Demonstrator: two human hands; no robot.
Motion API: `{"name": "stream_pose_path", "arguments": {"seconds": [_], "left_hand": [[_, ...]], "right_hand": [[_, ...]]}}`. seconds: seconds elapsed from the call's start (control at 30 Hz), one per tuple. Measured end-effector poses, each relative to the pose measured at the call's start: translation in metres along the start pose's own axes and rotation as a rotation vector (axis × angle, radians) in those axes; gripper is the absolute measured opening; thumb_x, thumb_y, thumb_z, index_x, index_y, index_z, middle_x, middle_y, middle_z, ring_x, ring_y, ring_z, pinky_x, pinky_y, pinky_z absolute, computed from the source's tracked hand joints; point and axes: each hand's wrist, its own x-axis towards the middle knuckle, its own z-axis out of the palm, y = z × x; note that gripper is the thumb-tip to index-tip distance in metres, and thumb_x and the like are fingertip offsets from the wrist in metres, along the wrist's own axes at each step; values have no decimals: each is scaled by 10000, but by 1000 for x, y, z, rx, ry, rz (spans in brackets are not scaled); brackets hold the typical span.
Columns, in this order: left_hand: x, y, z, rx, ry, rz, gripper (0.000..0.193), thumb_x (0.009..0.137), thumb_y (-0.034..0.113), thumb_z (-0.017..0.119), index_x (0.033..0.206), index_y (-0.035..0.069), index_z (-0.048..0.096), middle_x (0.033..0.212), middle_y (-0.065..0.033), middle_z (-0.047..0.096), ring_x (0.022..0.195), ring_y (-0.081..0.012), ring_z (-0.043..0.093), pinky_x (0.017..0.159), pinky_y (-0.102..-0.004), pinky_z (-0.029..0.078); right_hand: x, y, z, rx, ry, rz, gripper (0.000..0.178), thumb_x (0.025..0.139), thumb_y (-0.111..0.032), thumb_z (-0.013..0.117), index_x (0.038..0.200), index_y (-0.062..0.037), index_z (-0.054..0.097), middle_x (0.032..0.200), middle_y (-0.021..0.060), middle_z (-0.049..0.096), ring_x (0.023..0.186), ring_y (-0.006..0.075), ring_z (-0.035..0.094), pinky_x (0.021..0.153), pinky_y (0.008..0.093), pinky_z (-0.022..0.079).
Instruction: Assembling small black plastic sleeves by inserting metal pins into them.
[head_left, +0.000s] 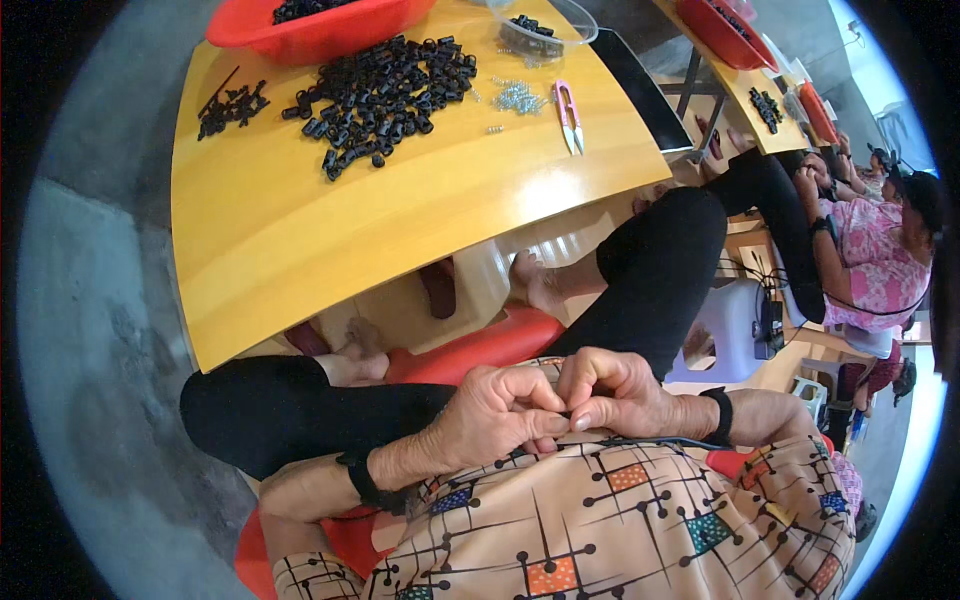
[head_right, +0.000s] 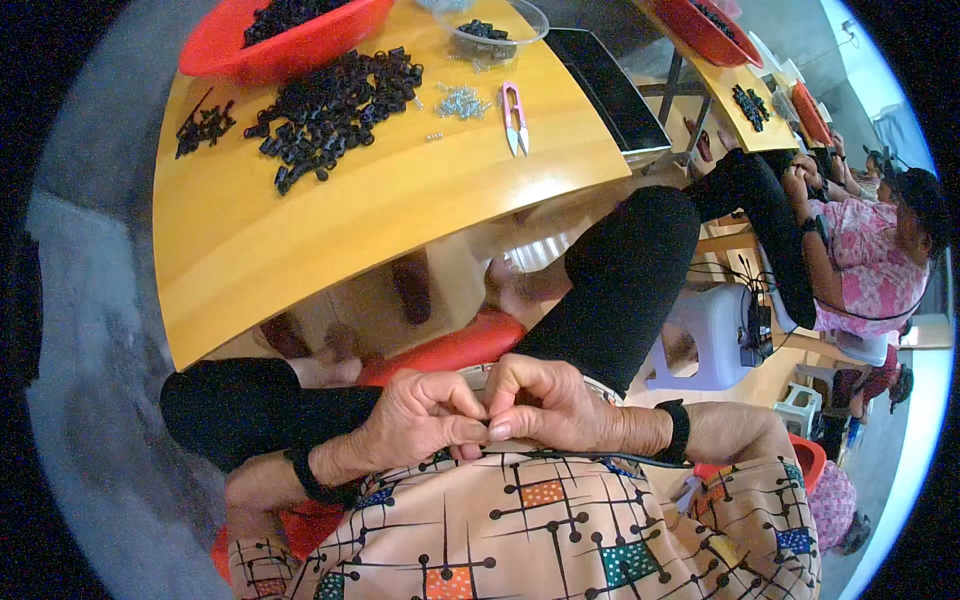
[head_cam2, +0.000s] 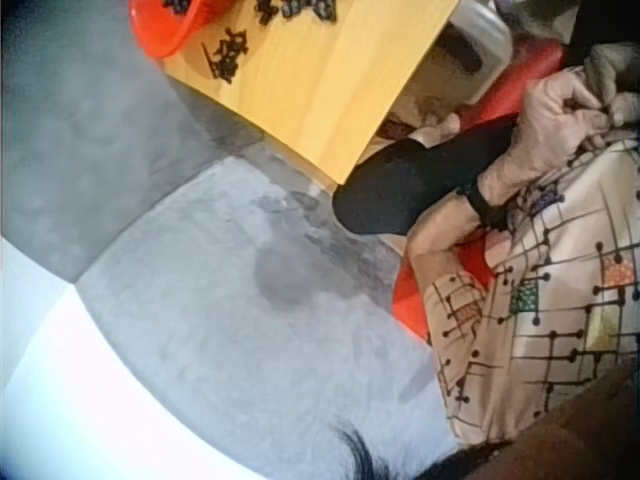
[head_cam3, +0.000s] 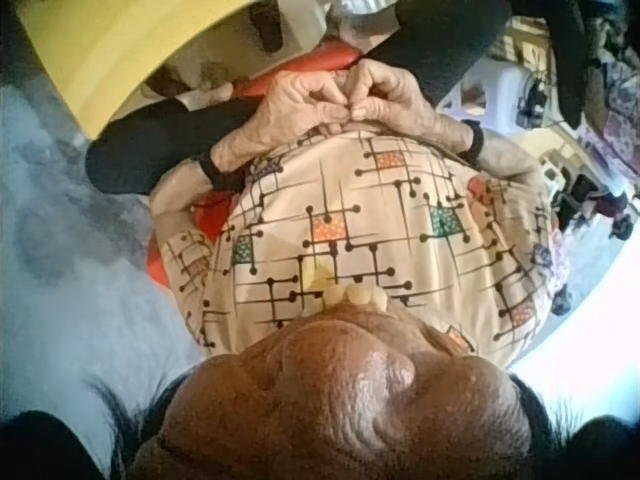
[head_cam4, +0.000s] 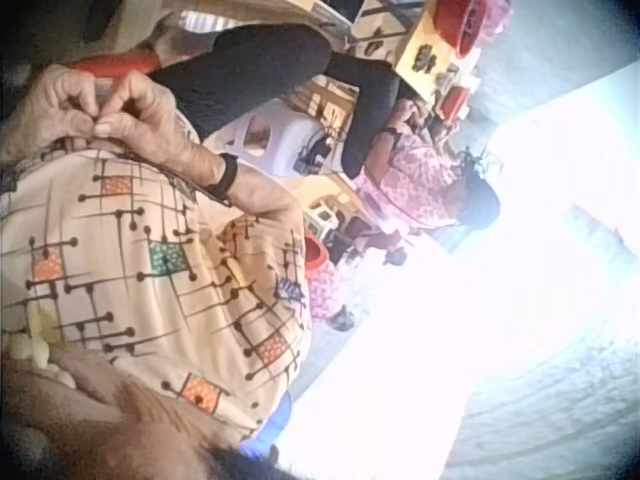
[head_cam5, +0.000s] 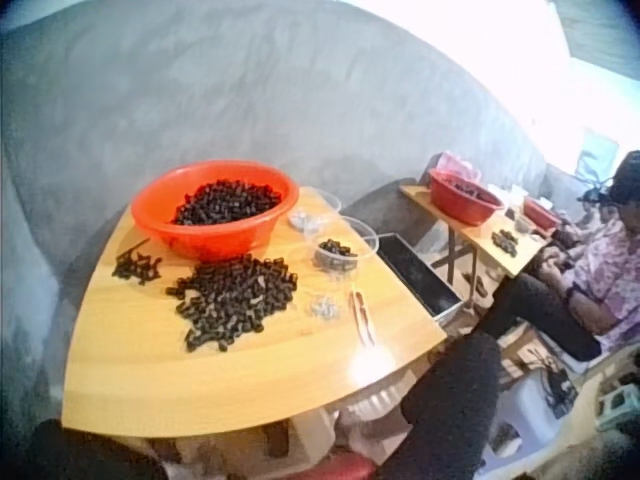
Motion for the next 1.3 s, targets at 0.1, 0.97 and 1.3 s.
{"name": "stream_pose_path", "arguments": {"seconds": [0.1, 0.97, 1.3], "left_hand": [[7, 7, -5, -115, 19, -42, 89, 814, 50, 644, 796, 3, 571, 671, -83, 631, 581, -120, 621, 524, -229, 512], [10, 14, -13, -13, 110, -173, 101, 846, 73, 598, 884, -17, 571, 735, -122, 642, 605, -152, 645, 511, -214, 531], [11, 13, -14, -45, 147, -188, 165, 851, 174, 615, 860, 17, 565, 724, -111, 644, 576, -137, 636, 498, -219, 523]], "right_hand": [[8, -8, -1, 2, 91, 69, 195, 827, -171, 659, 813, -59, 500, 762, -13, 526, 733, 60, 485, 646, 216, 418], [11, 0, 1, 195, 167, 164, 164, 833, -151, 652, 829, -54, 519, 722, -20, 542, 629, 25, 458, 543, 171, 374], [18, 11, -4, 399, 116, 228, 184, 855, -206, 623, 812, -77, 500, 632, -36, 467, 543, 38, 370, 476, 175, 295]]}}
